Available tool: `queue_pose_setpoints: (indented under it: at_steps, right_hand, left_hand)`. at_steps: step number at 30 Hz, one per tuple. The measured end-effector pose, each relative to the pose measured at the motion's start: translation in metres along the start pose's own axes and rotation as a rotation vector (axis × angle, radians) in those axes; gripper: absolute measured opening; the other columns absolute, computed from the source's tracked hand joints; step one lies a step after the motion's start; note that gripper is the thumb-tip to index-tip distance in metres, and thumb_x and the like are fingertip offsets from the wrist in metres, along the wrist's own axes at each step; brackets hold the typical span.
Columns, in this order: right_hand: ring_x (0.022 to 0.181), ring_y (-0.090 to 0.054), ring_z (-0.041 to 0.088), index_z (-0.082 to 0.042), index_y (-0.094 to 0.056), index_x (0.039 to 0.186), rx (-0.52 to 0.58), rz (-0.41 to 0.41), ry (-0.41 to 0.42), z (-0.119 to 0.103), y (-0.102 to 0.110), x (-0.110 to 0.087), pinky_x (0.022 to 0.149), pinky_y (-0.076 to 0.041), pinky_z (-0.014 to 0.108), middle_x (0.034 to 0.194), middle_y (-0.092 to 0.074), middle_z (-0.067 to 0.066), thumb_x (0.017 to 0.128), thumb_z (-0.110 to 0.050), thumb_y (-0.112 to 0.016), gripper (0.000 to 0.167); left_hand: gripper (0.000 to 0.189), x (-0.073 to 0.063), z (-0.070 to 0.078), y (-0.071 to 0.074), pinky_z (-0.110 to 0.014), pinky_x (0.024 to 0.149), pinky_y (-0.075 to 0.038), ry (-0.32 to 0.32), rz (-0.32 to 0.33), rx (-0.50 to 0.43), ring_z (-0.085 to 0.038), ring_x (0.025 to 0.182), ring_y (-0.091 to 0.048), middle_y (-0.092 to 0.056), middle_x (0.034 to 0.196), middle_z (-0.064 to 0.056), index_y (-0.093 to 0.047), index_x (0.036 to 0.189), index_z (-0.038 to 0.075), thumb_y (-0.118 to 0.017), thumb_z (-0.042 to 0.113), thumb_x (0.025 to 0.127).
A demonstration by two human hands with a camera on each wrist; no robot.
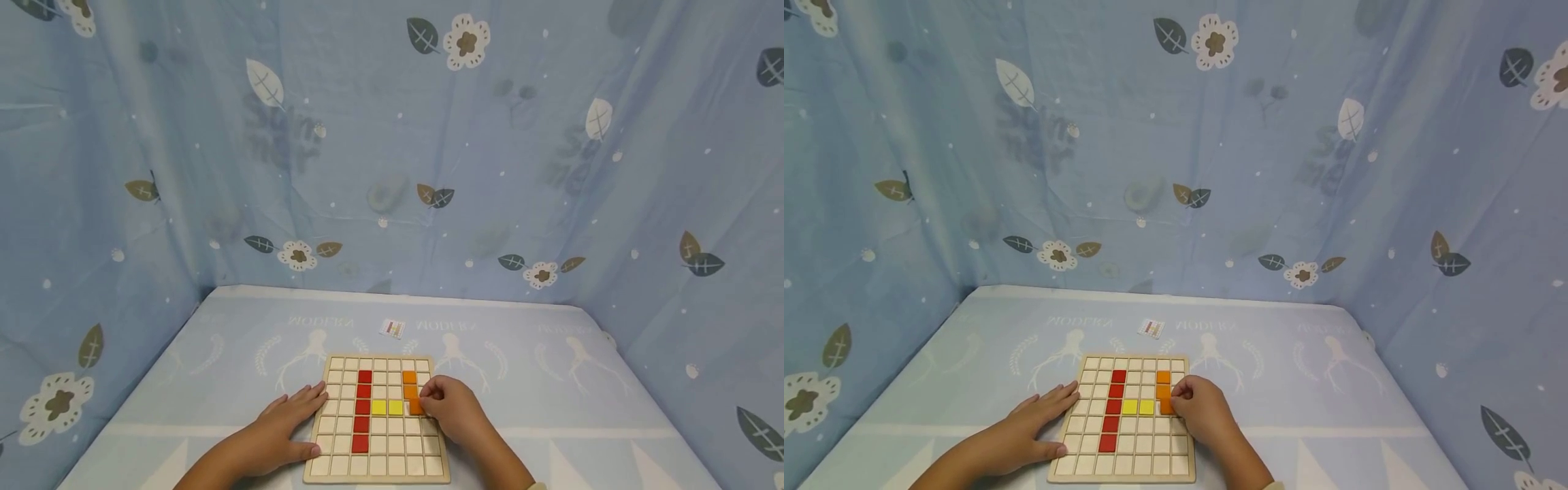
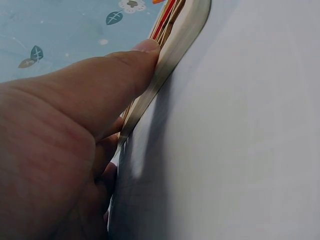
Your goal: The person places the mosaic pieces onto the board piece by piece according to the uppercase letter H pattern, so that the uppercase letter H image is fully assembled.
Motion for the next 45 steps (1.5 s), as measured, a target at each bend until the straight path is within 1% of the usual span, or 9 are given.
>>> queue_pose_setpoints:
  at_steps: [6,12,18,26,30,35,39,43,45]
  right_hand:
    - [0.076,-0.057,0.017,-0.013,-0.068,0.092,-0.027,0.020,0.015,-0.003,-0.005,0.000,0.061,-0.048,0.027,0.084,-0.064,0.000,0.096,-0.013,-0.074,0.007]
    - [0.077,-0.058,0.017,-0.014,-0.068,0.092,-0.058,0.020,0.025,-0.005,-0.007,-0.001,0.064,-0.049,0.027,0.085,-0.064,-0.001,0.097,-0.013,-0.074,0.008]
    - [0.078,-0.057,0.015,-0.019,-0.068,0.090,-0.155,0.031,0.077,-0.010,-0.006,-0.003,0.069,-0.048,0.029,0.082,-0.063,-0.005,0.096,-0.015,-0.076,0.011]
    - [0.071,-0.053,0.010,-0.021,-0.072,0.092,-0.263,0.047,0.146,-0.013,-0.007,-0.003,0.064,-0.044,0.025,0.076,-0.059,-0.009,0.094,-0.016,-0.079,0.008]
    - [0.070,-0.053,0.009,-0.021,-0.072,0.093,-0.262,0.048,0.138,-0.010,-0.006,-0.003,0.063,-0.044,0.025,0.076,-0.059,-0.009,0.093,-0.017,-0.079,0.009]
    - [0.073,-0.054,0.009,-0.024,-0.073,0.094,-0.279,0.039,0.134,-0.007,-0.006,-0.003,0.065,-0.045,0.026,0.077,-0.060,-0.011,0.094,-0.018,-0.079,0.008]
    - [0.081,-0.057,0.010,-0.027,-0.077,0.094,-0.282,0.041,0.118,-0.004,-0.004,-0.003,0.072,-0.048,0.030,0.088,-0.067,-0.011,0.093,-0.019,-0.079,0.008]
    - [0.085,-0.059,0.011,-0.026,-0.080,0.100,-0.249,0.032,0.109,-0.002,-0.002,-0.003,0.074,-0.051,0.031,0.095,-0.070,-0.011,0.094,-0.021,-0.078,0.008]
    - [0.082,-0.060,0.011,-0.023,-0.079,0.104,-0.218,0.028,0.115,-0.002,0.000,-0.003,0.070,-0.051,0.028,0.093,-0.068,-0.010,0.095,-0.022,-0.077,0.009]
  left_hand:
    - [0.096,0.000,-0.001,0.000,-0.074,0.123,-0.006,0.001,-0.002,-0.001,-0.041,0.161,-0.018,-0.022,0.175,-0.004,-0.037,0.164,0.014,-0.076,0.058,0.089]
    - [0.095,0.000,-0.001,0.000,-0.074,0.122,-0.006,0.000,-0.002,-0.002,-0.041,0.161,-0.018,-0.022,0.175,-0.004,-0.037,0.164,0.015,-0.076,0.058,0.088]
    - [0.096,0.000,-0.001,0.001,-0.074,0.123,-0.005,-0.003,-0.001,-0.008,-0.041,0.161,-0.017,-0.021,0.175,-0.004,-0.036,0.165,0.015,-0.076,0.059,0.089]
    - [0.096,-0.003,-0.002,0.002,-0.075,0.122,-0.005,0.009,-0.004,-0.012,-0.042,0.161,-0.017,-0.020,0.175,-0.004,-0.036,0.165,0.015,-0.076,0.059,0.089]
    - [0.097,-0.003,-0.002,0.002,-0.075,0.122,-0.006,-0.001,-0.001,-0.001,-0.041,0.161,-0.017,-0.020,0.175,-0.004,-0.036,0.165,0.015,-0.075,0.060,0.089]
    - [0.097,-0.002,0.000,0.001,-0.074,0.122,-0.005,0.005,-0.003,-0.009,-0.041,0.161,-0.016,-0.020,0.175,-0.003,-0.036,0.165,0.015,-0.076,0.059,0.088]
    - [0.097,-0.002,0.002,0.001,-0.075,0.122,-0.004,-0.004,-0.005,-0.017,-0.041,0.161,-0.016,-0.020,0.175,-0.005,-0.036,0.165,0.014,-0.076,0.058,0.089]
    - [0.097,-0.002,0.002,0.001,-0.074,0.122,-0.005,-0.008,-0.006,-0.015,-0.041,0.161,-0.016,-0.020,0.175,-0.005,-0.036,0.165,0.013,-0.076,0.058,0.089]
    - [0.096,-0.001,0.002,0.001,-0.074,0.122,-0.005,-0.006,-0.007,-0.018,-0.041,0.161,-0.016,-0.020,0.175,-0.005,-0.036,0.164,0.013,-0.076,0.057,0.089]
Point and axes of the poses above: each hand's wrist, its own x-axis towards the middle knuckle, its own y-axis out of the back of the hand, z = x × y, the point moved 7 cm from there along x, towards the middle knuckle
